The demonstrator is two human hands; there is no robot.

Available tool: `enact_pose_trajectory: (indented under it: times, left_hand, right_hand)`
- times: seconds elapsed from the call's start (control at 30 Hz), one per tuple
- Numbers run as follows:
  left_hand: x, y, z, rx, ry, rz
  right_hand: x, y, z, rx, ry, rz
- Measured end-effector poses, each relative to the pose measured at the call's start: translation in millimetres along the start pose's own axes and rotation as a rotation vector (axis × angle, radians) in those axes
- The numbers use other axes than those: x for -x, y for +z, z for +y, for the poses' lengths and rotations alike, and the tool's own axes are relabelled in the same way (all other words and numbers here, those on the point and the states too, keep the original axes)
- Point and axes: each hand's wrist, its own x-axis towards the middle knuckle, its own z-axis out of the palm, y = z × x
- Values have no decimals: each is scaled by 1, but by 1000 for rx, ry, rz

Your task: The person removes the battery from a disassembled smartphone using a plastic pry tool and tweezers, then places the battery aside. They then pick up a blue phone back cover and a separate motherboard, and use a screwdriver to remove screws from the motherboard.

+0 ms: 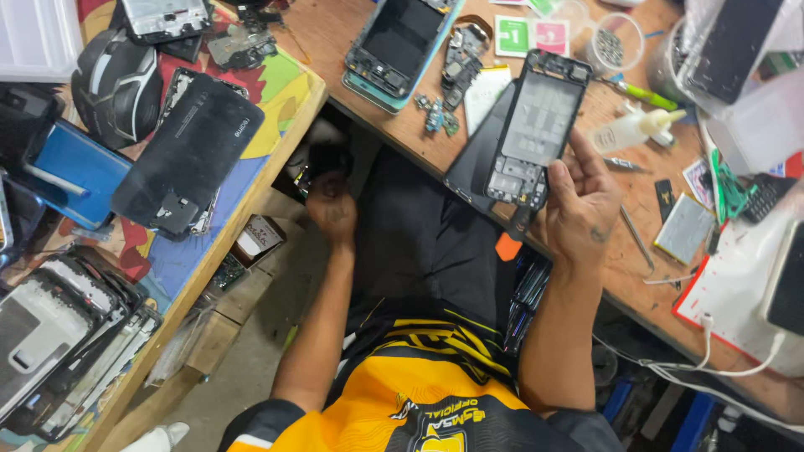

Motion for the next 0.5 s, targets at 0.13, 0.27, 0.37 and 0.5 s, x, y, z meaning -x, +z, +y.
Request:
enact_pose_trajectory:
  times: [0.13, 0.27, 0.37, 0.5]
  left_hand:
    - [22, -25, 111, 168, 48, -62]
    - [21, -42, 212, 222, 294, -327]
    - [22, -46, 261, 190, 538, -473]
    - [26, -35, 286, 258, 725, -580]
  right_hand:
    - [11, 11, -11, -65, -5, -9]
    - [28, 8, -21, -92, 24, -14]
    - [39, -1, -26, -127, 4, -84]
    - [47, -4, -28, -281, 23, -167]
